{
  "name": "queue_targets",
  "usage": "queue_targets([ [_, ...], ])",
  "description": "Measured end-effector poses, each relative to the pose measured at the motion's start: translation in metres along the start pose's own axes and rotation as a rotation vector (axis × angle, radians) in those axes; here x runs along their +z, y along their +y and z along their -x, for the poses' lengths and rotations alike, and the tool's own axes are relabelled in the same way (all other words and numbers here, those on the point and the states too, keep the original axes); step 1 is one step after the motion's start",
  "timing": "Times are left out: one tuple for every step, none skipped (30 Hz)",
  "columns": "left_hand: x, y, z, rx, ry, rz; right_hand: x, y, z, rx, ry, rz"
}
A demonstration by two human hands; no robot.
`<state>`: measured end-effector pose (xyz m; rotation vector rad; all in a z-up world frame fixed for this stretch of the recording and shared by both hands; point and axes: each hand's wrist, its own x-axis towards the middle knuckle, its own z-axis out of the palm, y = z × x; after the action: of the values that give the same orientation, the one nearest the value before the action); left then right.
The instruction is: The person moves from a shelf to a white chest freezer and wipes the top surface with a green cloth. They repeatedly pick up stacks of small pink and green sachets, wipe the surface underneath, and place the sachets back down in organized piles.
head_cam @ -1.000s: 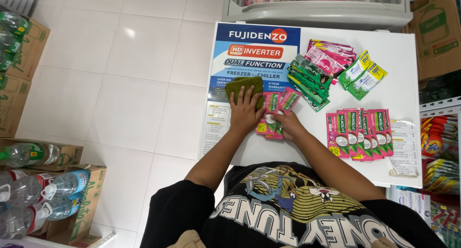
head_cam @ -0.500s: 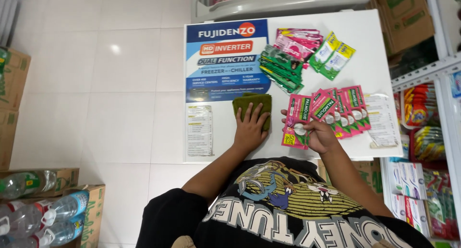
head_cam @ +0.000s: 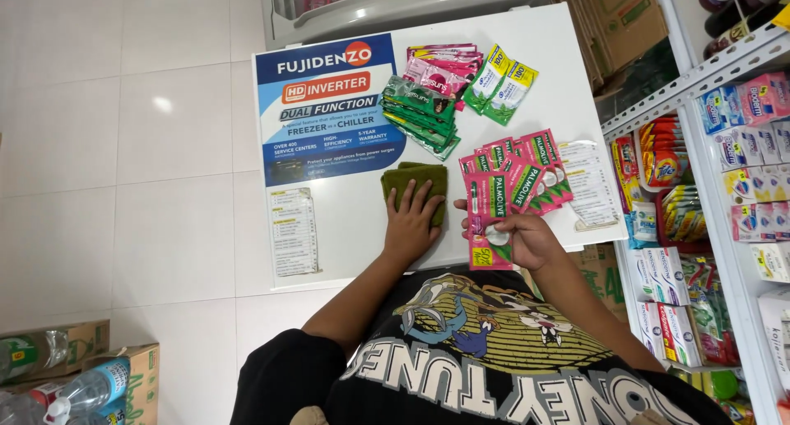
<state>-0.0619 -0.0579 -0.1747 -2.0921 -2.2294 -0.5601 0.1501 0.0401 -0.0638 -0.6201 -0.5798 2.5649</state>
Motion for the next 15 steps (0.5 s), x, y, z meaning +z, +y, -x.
queue_targets([
  [0.001,0.0,0.0,-0.004,-0.001,-0.003,-0.012,0.0,-0.002,0.004,-0.003,-0.001],
  [0.002,0.0,0.0,-0.01,0.006,0.002,-0.023,0.0,-0.004,0.039,0.007,0.005],
  [0.003,-0.001,0.0,-0.015,0.012,0.007,-0.034,0.0,-0.007,0.075,0.017,0.012],
  [0.002,0.0,0.0,-0.014,0.014,0.004,-0.029,-0.001,-0.005,0.074,0.015,0.012],
  [0.002,0.0,0.0,-0.017,0.023,0.014,-0.023,-0.002,-0.004,0.049,0.006,-0.044],
  [0.001,0.0,0.0,-0.021,0.033,0.024,-0.017,-0.004,-0.002,0.026,-0.003,-0.097],
  [0.001,0.0,0.0,-0.022,0.035,0.023,-0.01,-0.006,-0.002,0.025,-0.005,-0.096],
  [0.002,0.0,0.0,-0.023,0.042,0.017,-0.003,-0.007,-0.002,0.022,-0.022,-0.116],
  [0.002,0.0,0.0,-0.024,0.048,0.011,0.004,-0.008,-0.002,0.02,-0.039,-0.136],
  [0.002,0.0,0.0,-0.03,0.051,0.007,0.015,-0.014,-0.001,0.024,-0.044,-0.134],
  [0.001,0.001,-0.001,-0.03,0.057,0.014,0.025,-0.02,0.0,0.033,-0.12,-0.118],
  [0.001,0.001,0.0,-0.032,0.063,0.021,0.036,-0.025,0.001,0.044,-0.196,-0.102],
  [-0.001,0.002,-0.001,-0.039,0.066,0.017,0.032,-0.024,-0.002,0.051,-0.202,-0.099],
  [-0.002,0.002,-0.001,-0.035,0.064,0.03,0.028,-0.023,-0.004,0.063,-0.211,-0.101],
  [-0.004,0.003,-0.001,-0.03,0.062,0.043,0.025,-0.023,-0.007,0.075,-0.22,-0.103],
])
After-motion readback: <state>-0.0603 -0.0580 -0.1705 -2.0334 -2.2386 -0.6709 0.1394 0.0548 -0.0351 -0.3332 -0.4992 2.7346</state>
